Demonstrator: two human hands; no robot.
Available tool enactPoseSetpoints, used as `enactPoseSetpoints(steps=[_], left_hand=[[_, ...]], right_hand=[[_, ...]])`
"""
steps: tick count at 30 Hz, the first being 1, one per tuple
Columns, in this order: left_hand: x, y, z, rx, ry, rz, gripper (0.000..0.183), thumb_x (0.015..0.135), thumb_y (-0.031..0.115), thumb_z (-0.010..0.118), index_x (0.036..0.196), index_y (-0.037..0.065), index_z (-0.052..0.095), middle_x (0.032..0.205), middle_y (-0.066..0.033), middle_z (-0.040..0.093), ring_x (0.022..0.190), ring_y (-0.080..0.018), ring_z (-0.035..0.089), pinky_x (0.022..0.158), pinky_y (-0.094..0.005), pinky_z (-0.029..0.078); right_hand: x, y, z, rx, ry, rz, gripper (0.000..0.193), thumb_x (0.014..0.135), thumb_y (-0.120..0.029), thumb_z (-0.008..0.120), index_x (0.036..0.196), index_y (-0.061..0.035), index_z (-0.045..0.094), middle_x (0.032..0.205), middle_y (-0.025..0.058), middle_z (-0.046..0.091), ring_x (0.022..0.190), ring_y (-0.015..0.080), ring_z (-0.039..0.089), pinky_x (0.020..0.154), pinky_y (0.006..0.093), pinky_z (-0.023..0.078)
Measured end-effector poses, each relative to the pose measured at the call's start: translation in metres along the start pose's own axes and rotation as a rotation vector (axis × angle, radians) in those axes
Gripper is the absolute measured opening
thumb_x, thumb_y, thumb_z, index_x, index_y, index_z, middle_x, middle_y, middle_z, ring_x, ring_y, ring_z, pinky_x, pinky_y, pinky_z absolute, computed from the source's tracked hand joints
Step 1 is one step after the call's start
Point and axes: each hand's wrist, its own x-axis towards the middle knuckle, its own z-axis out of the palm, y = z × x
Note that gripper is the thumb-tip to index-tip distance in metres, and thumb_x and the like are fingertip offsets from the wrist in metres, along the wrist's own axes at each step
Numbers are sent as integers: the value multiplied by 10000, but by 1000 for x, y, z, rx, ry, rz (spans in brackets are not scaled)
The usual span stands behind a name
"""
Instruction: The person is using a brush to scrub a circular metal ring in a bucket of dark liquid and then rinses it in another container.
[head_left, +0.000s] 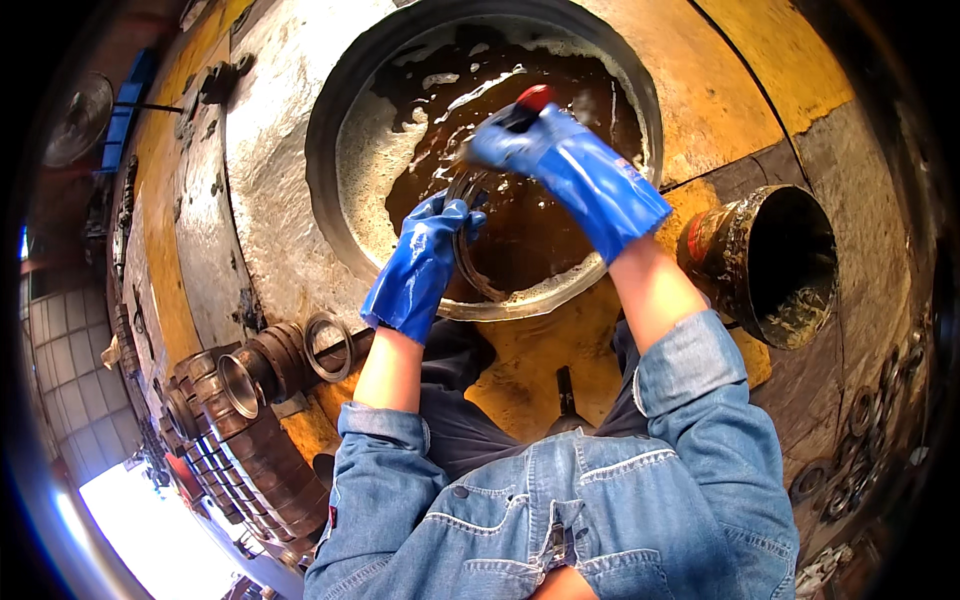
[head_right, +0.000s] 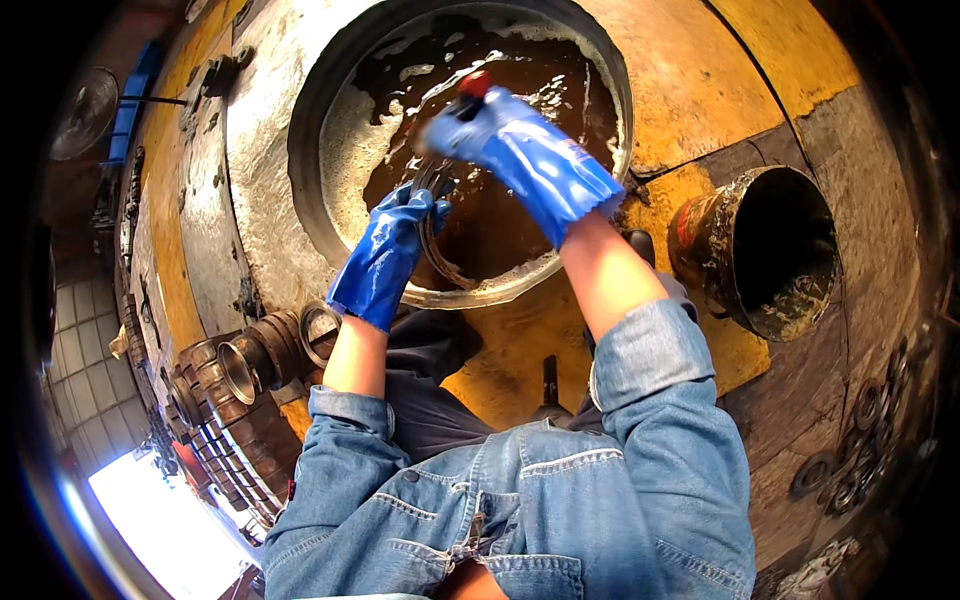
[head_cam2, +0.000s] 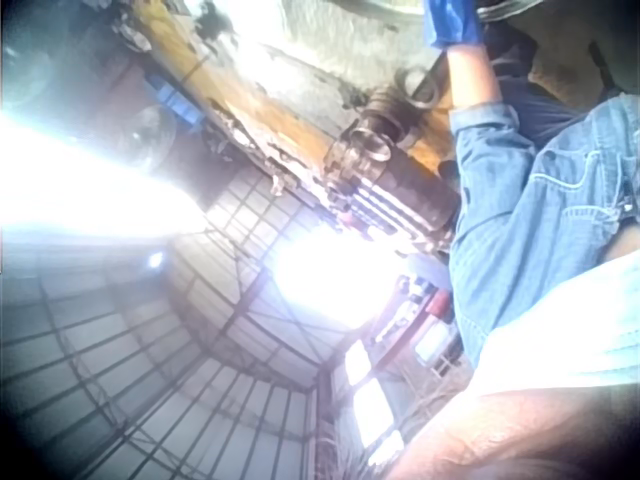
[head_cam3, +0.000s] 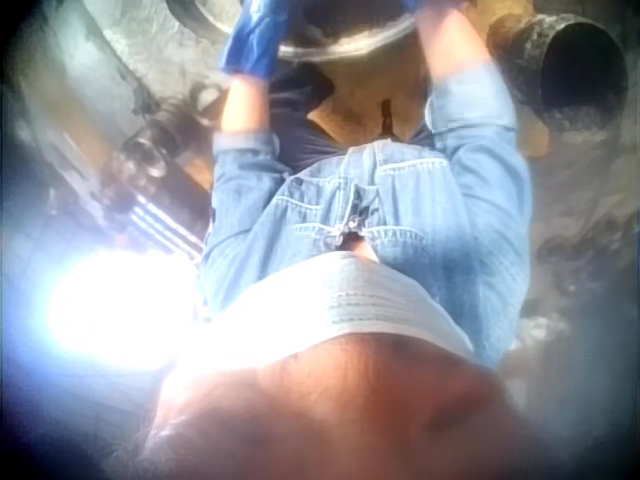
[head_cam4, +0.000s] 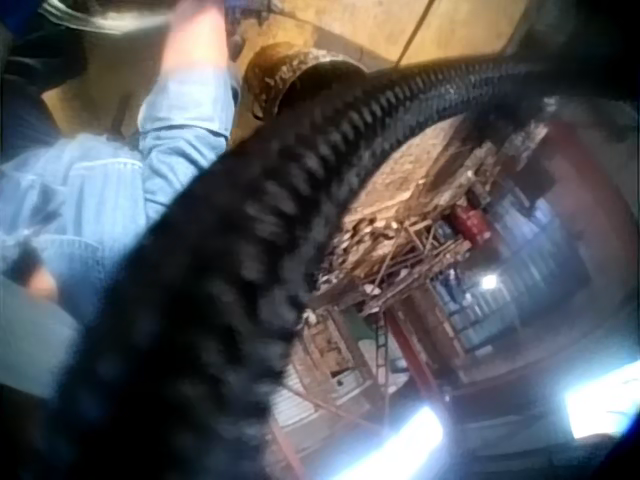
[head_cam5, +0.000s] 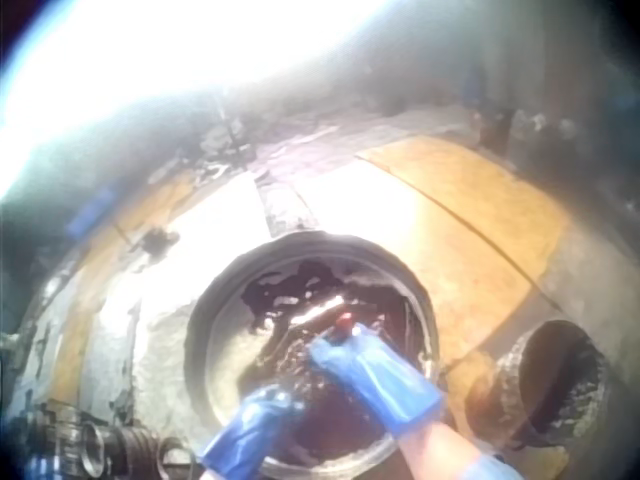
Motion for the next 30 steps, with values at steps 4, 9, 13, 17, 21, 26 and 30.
enactPoseSetpoints(steps=[4, 9, 13, 17, 21, 26, 30], left_hand=[[12, -5, -2, 38, -52, -33, 379, 1058, 144, 667, 1400, -15, 624, 1203, -118, 741, 986, -226, 741, 869, -333, 592], [2, 5, -4, 7, -131, -30, 435, 1062, 166, 673, 1448, -19, 593, 1307, -138, 732, 1006, -198, 740, 878, -317, 590], [1, 10, 7, 5, -150, -37, 446, 1064, 186, 678, 1451, -17, 590, 1309, -149, 734, 976, -176, 734, 856, -301, 589], [2, 21, 11, -34, -271, -138, 476, 1060, 233, 691, 1457, -11, 589, 1264, -141, 749, 888, -134, 706, 792, -296, 582], [-9, 36, 41, 110, -374, -245, 488, 1042, 334, 722, 1412, 27, 636, 1106, -83, 768, 705, -67, 556, 690, -252, 508], [-15, 25, 63, 22, -386, 73, 388, 1075, 231, 667, 1374, -14, 641, 1080, -82, 754, 787, -99, 615, 793, -283, 549], [-16, -4, 54, -153, -498, 145, 547, 1010, 122, 730, 1489, -47, 528, 1356, -243, 685, 1288, -347, 669, 1077, -477, 568]], right_hand=[[-3, -31, 4, 11, -180, 124, 454, 810, -515, 730, 991, -101, 783, 971, 128, 768, 870, 258, 686, 843, 375, 528], [26, 22, -8, 221, -78, 318, 292, 864, -320, 668, 750, -80, 789, 762, 100, 746, 798, 205, 705, 812, 320, 555], [28, 83, -10, 13, 174, 411, 359, 899, -370, 710, 1007, -39, 799, 956, 134, 795, 872, 272, 740, 870, 364, 547], [26, 75, -11, -424, 63, 580, 475, 862, -408, 772, 1099, 3, 769, 1029, 185, 792, 962, 330, 760, 878, 411, 564], [20, 77, -32, -193, 79, 534, 491, 876, -438, 772, 1109, -6, 770, 1075, 195, 791, 1037, 352, 761, 918, 417, 571], [-3, 63, -50, 148, 431, 291, 509, 932, -432, 680, 1172, 16, 706, 1092, 262, 750, 1033, 403, 718, 949, 458, 547], [-6, 68, -56, 43, 468, 325, 482, 943, -428, 665, 1108, 21, 723, 1074, 250, 752, 1033, 404, 715, 944, 452, 546]])
